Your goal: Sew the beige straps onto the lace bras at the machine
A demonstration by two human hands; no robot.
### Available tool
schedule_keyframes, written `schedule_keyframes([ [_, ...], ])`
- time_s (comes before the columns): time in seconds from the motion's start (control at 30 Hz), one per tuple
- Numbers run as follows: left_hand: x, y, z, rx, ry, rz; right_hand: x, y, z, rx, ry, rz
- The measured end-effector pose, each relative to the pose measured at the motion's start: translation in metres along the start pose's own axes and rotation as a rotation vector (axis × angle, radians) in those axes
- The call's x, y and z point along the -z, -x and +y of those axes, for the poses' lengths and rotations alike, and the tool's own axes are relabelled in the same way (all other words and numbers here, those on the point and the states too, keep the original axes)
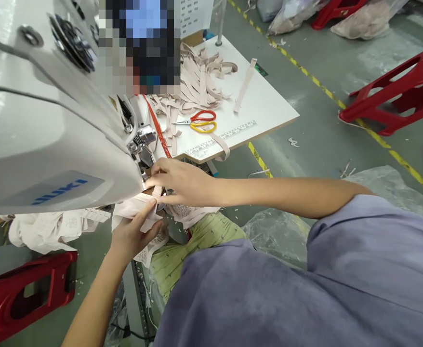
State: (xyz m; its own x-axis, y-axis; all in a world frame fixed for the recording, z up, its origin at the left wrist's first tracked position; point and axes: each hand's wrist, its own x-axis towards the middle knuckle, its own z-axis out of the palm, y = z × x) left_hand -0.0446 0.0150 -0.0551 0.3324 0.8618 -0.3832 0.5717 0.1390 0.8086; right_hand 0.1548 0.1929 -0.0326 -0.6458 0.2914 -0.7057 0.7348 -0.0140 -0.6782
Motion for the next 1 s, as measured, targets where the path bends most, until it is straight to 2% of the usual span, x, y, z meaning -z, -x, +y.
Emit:
schedule_keyframes([
  [0.07, 0.001, -0.002, 0.008, 0.035, 0.046, -0.004, -0.012, 0.01, 0.01, 0.115, 0.053, 0.163],
  [0.13, 0.002, -0.006, 0.014, 0.052, 0.063, 0.009, -0.019, 0.014, 0.015, 0.161, 0.051, 0.245],
  [0.43, 0.003, -0.017, 0.031, 0.098, 0.01, 0.069, -0.015, 0.007, 0.013, 0.109, -0.053, 0.208],
  [0.53, 0.001, -0.019, 0.035, 0.16, -0.02, 0.064, -0.02, 0.012, 0.016, 0.1, -0.062, 0.245],
  [0.63, 0.004, -0.021, 0.038, 0.195, -0.013, 0.043, -0.03, 0.021, 0.022, 0.227, -0.041, 0.327],
  [0.73, 0.011, -0.02, 0.034, 0.155, 0.052, 0.003, -0.035, 0.026, 0.027, 0.361, 0.07, 0.355],
  [0.9, 0.024, -0.018, 0.011, -0.006, 0.181, -0.138, -0.032, 0.021, 0.028, 0.363, 0.255, 0.354],
  [1.0, 0.029, -0.019, 0.003, -0.029, 0.147, -0.186, -0.032, 0.02, 0.025, 0.329, 0.281, 0.334],
])
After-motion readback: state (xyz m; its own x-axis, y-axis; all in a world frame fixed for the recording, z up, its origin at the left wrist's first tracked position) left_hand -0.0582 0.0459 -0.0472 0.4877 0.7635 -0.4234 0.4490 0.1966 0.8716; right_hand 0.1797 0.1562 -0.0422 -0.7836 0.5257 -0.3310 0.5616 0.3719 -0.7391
